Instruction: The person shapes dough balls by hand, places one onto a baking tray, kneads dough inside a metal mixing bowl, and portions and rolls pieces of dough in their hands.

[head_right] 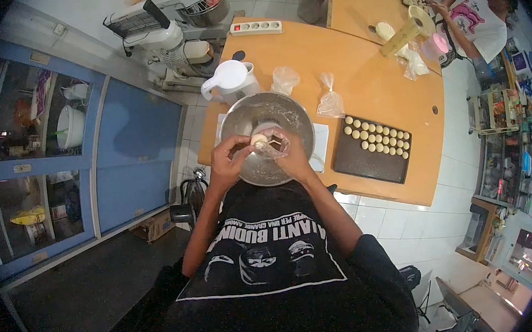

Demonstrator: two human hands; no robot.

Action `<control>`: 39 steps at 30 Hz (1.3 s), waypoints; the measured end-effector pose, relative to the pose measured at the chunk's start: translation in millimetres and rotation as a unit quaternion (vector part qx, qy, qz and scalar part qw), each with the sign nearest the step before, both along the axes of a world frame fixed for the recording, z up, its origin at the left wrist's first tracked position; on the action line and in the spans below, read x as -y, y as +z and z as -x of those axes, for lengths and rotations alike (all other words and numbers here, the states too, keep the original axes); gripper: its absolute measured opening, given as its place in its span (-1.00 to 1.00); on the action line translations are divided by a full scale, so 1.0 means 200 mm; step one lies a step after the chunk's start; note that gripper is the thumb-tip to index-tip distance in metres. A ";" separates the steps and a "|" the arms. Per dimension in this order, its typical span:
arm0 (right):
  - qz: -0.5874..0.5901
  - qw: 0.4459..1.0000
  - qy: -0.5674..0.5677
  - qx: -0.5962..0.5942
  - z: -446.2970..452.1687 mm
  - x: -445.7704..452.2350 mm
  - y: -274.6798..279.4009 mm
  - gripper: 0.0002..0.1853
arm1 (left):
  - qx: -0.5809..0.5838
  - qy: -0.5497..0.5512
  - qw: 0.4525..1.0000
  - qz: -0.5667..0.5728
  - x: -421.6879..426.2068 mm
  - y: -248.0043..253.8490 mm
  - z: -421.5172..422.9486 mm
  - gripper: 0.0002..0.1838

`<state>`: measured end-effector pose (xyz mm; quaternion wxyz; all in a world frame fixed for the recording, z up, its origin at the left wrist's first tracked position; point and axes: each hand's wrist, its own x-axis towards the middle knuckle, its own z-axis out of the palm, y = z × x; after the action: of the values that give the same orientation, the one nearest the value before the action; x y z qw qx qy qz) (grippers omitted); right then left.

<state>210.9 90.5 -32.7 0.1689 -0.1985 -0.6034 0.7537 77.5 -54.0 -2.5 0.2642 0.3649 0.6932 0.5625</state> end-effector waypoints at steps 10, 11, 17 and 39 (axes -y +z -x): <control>-0.182 0.981 0.025 0.065 -0.01 0.03 -0.08 -0.74 | 0.131 0.040 0.990 -0.042 0.04 -0.14 -0.06 -0.74; -0.182 0.981 0.023 0.068 -0.01 0.05 -0.07 -0.74 | 0.118 0.019 0.992 -0.029 0.03 -0.14 -0.05 -0.74; 0.017 0.999 -0.022 0.016 0.02 0.07 -0.08 -0.69 | 0.190 0.038 0.980 -0.037 0.03 -0.17 -0.02 -0.73; 0.041 0.996 -0.074 0.007 0.02 0.01 0.06 -0.69 | 0.271 0.009 0.962 -0.024 -0.01 -0.09 0.00 -0.73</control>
<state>206.3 89.0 -21.3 0.2117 -0.2546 -0.5566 0.7620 78.4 -51.7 -21.3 0.4283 0.1992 0.5854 0.6589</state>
